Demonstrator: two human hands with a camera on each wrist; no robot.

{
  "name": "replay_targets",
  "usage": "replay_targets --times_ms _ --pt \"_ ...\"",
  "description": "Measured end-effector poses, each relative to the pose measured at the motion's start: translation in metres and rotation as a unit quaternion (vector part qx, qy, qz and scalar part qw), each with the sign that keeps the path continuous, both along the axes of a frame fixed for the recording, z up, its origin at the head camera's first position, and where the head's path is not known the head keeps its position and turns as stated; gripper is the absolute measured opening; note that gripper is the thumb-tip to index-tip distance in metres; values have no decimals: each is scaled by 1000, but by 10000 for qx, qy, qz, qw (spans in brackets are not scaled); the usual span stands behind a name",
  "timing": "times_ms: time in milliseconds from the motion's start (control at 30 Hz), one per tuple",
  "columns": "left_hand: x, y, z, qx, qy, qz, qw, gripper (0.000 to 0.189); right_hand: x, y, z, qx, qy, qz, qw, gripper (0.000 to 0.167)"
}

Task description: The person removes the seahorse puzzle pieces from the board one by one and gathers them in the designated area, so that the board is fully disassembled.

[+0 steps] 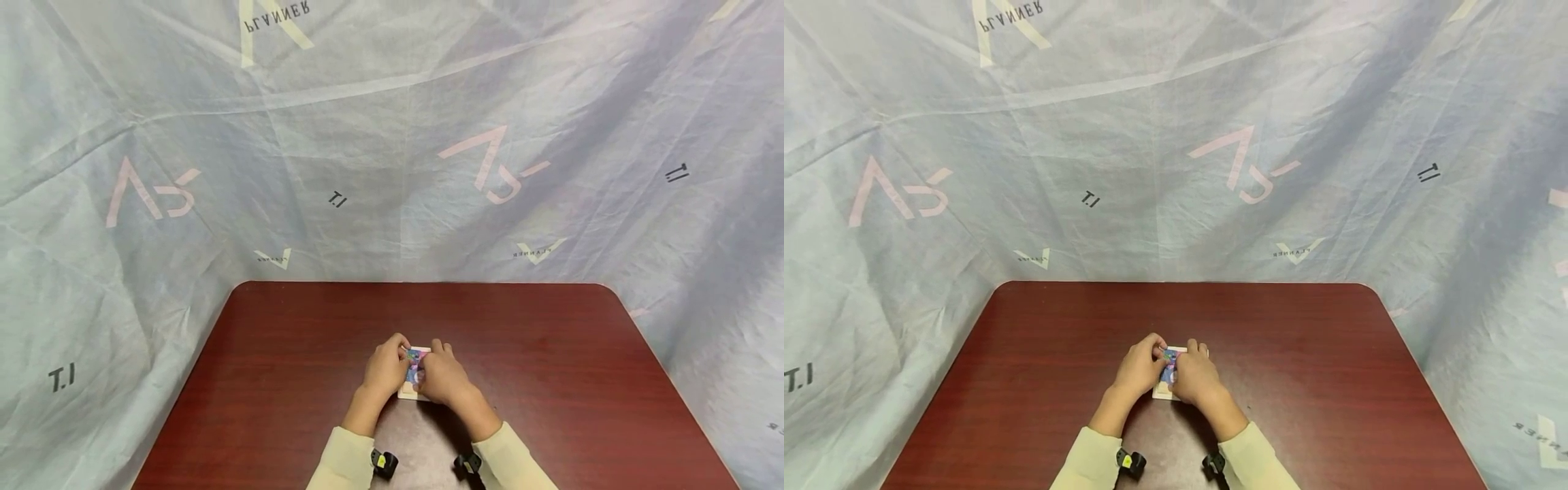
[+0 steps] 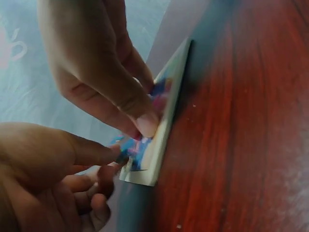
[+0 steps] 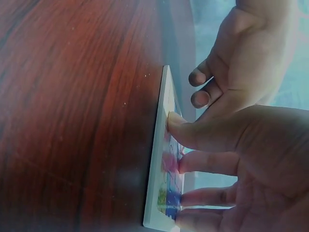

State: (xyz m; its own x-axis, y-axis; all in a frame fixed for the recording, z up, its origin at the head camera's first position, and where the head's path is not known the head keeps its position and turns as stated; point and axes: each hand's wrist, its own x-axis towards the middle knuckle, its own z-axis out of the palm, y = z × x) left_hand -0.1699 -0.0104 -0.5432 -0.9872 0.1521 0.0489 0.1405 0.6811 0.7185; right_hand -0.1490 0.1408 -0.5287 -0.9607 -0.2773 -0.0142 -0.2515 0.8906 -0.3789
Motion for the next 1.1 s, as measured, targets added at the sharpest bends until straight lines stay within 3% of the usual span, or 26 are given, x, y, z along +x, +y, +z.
replay_targets --times_ms 167,333,733,1100 --pt "-3 -4 3 345 247 299 9987 18 1 0 1 -86 34 124 9999 24" --pt "-2 -10 12 533 189 392 9976 16 3 1 0 -189 46 169 9997 23" --pt "4 -19 16 477 170 452 9977 18 4 4 -1 -305 105 80 9994 24" --pt "8 -34 12 273 118 726 9969 19 4 6 -3 -373 155 42 9992 28"
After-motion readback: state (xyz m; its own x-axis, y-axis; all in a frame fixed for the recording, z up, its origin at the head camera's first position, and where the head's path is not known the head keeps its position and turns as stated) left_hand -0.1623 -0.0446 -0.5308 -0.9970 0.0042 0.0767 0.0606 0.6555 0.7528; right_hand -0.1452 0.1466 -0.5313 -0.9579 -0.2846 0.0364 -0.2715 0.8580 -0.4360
